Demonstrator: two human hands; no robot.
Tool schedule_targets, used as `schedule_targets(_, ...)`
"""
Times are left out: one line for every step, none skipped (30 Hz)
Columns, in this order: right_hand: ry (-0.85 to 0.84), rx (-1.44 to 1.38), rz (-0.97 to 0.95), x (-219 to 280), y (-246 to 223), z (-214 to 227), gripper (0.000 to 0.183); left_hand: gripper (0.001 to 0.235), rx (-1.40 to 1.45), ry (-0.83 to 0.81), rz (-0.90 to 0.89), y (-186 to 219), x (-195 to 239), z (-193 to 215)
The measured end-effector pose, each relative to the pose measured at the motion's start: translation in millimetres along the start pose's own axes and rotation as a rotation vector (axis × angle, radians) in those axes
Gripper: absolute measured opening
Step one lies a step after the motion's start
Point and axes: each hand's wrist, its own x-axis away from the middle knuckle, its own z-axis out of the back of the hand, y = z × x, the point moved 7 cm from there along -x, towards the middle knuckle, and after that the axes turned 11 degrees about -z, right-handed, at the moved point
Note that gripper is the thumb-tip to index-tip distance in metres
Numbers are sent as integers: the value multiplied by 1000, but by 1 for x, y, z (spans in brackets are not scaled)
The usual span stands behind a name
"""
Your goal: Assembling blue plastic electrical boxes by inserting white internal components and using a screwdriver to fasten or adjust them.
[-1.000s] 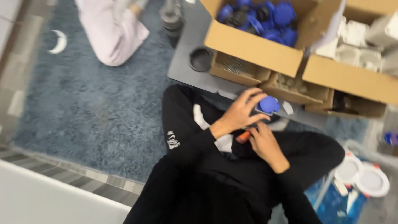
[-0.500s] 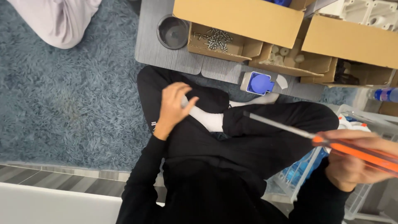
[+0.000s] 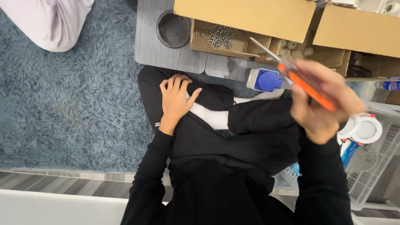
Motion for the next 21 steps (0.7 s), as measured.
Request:
schedule_targets(2,3,-2,-1,7,-7,54,38,2,-1,-3,0,0,0)
schedule_targets(-7,-82,-42,-3,17,-14,49,38,2,-3,2,-1,0,0)
schedule_targets(-17,-167,-82,-5,26,-20,44,38,2,-5,8,-1,0,-1)
schedule_targets(-16,-164,-82,-6,29,-24,44,38,3,-4,6,0,-1,0)
schedule_targets(-38,-141,-99,-8,33,-29,43,37,-3,-2,5,1,-1,1)
schedule_targets(-57,-119,-116,-10,37,-35,43,37,-12,-1,3,1,-2,3)
schedule_targets(-54,-118,-115,-11,37,-37,43,37,-12,0,0,1,-2,3)
schedule_targets(-64,-124,-138,-11,39,-40,43,37,-13,-2,1,1,-1,2)
schedule_targets(-74,-130,-160,-12,40,-43,42,37,-14,-4,2,1,-1,2)
schedule_targets(-70,-131,-159,-12,39,-44,42,37,-16,-3,-1,1,-1,2)
schedule_targets(-74,-118,-165,-13,38,-45,42,36,-19,-1,-1,2,-1,3)
schedule_targets(-77,-106,-172,-14,37,-47,42,35,-22,1,-1,2,-1,4)
schedule_targets(-73,-107,-171,-12,39,-45,42,35,-24,1,-5,3,-2,5)
schedule_targets(-59,-103,-159,-10,40,-44,42,35,-18,0,-3,4,-2,6)
schedule_targets(-44,-100,-147,-9,42,-42,41,35,-13,-1,-1,4,-3,6)
schedule_targets(-42,-101,-146,-6,43,-38,41,35,-15,0,-3,4,-3,7)
schedule_targets(12,-102,-103,-3,41,-31,45,34,7,-1,9,4,-2,7)
schedule_targets(66,-102,-61,0,39,-23,49,33,29,-1,19,4,-2,8)
schedule_targets(70,-102,-59,-2,30,-17,49,33,27,1,16,6,-2,11)
schedule_targets(100,-128,-82,-4,24,-10,45,30,120,21,46,5,-3,12)
schedule_targets(129,-155,-106,-7,17,-2,41,27,213,40,75,4,-4,14)
